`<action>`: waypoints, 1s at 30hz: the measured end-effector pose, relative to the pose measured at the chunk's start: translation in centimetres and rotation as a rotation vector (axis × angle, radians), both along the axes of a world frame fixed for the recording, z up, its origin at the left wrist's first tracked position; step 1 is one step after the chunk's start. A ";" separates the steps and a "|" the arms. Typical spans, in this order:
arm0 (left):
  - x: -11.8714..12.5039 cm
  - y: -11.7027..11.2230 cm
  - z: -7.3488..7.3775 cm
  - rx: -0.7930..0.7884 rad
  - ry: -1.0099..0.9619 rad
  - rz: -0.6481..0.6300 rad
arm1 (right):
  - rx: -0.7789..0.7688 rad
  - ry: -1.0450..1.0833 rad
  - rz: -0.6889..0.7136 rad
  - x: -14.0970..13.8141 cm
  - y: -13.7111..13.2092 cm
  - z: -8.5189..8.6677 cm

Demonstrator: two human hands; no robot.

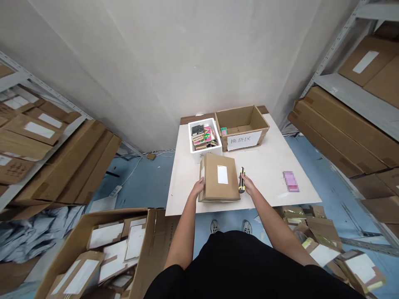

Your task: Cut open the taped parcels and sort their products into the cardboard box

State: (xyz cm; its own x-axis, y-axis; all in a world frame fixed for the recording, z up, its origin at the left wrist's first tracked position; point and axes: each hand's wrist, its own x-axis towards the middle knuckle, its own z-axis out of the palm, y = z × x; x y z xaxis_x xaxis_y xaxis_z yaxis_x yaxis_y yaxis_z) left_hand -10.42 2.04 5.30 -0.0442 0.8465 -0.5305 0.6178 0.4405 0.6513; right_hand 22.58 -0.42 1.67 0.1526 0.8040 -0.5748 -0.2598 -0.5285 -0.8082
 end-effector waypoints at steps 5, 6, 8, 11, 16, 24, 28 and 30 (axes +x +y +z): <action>-3.0 -3.0 -3.8 -0.188 -0.209 0.144 | -0.123 0.075 -0.002 -3.9 -2.3 -4.2; -3.2 -3.7 -4.8 -0.229 -0.299 0.195 | -0.142 0.112 -0.014 -4.6 -2.7 -4.6; -3.1 -4.8 -6.9 -0.232 -0.444 0.257 | -0.149 0.132 -0.066 -5.2 -3.3 -5.2; -1.6 -5.4 -9.2 -0.182 -0.576 0.224 | -0.120 0.049 -0.130 -4.0 -3.8 -4.9; 1.9 -4.4 -10.4 -0.242 -0.754 0.141 | -0.036 -0.175 -0.111 0.1 -4.1 -0.6; -0.6 -2.0 -8.9 -0.184 -0.299 0.147 | 0.028 -0.045 0.148 -3.8 -2.7 8.4; -3.7 1.7 -4.4 0.194 0.073 0.020 | -0.102 0.155 0.166 -8.1 -2.9 8.2; -4.9 3.8 -1.7 0.325 0.164 -0.169 | -0.140 0.219 0.184 -9.5 -3.2 7.6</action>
State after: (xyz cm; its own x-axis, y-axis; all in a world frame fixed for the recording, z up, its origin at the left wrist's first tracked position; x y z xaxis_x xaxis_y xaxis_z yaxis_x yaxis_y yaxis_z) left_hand -15.29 5.83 3.59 0.0481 0.9717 -0.2312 0.7715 0.1109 0.6265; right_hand 13.05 -3.61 9.30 -0.1271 0.7176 -0.6848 -0.3093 -0.6846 -0.6600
